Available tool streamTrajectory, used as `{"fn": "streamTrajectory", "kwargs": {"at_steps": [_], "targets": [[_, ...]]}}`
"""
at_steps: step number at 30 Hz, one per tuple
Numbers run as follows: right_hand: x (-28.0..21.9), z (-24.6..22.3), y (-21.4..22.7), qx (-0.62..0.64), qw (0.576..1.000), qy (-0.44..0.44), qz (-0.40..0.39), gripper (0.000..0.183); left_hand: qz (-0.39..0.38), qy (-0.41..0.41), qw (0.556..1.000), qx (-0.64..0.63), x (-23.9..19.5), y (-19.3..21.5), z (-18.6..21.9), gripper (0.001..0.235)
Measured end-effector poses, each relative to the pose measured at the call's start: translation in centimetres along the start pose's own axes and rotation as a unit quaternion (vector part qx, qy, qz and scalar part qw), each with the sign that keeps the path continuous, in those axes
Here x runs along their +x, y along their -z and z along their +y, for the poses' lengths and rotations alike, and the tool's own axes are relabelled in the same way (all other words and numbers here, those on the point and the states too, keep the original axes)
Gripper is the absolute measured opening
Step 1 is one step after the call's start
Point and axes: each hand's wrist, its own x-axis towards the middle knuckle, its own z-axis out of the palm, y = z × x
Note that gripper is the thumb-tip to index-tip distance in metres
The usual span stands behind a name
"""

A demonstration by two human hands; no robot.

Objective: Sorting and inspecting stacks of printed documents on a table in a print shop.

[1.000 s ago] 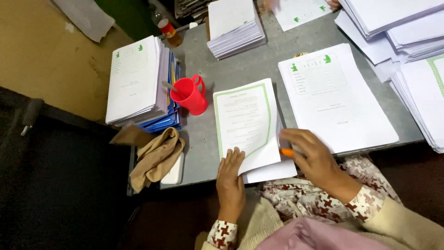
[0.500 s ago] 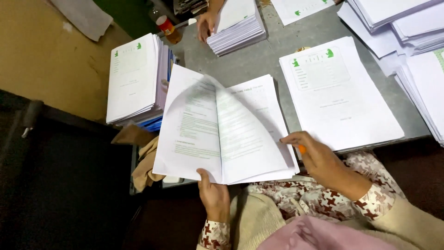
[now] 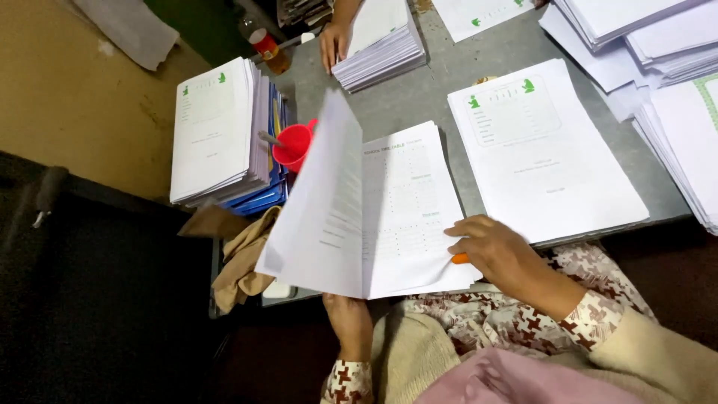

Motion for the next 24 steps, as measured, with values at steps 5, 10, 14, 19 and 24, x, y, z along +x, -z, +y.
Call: {"fn": "streamTrajectory", "kwargs": {"at_steps": [5,10,14,19,24], "targets": [[1.8,-2.8,1.8,0.035,0.990,0.102,0.092,0.017,-0.143,-0.138,0.962,0.187,-0.6,0.5,-1.4,0.075],[2.7,-3.6,1.8,0.026,0.978,0.165,0.123,0.013,-0.215,-0.270,0.841,0.418,0.0,1.1,-3.9,0.068],[2.0,-3.4,2.5,0.006,0.981,0.145,0.132,0.024,-0.157,-0.286,0.840,0.433,0.2,1.3,-5.1,0.092],[-0.2,-0.9,7.8,-0.065,0.971,-0.058,0.222,0.031,0.048,-0.076,0.987,0.136,1.0,1.0,-4.5,0.060],[-4.8,8.6,9.8,-0.363,0.885,-0.199,0.213,0.070,0.242,0.152,0.958,0.034,1.0,1.7,-2.6,0.071]]}}
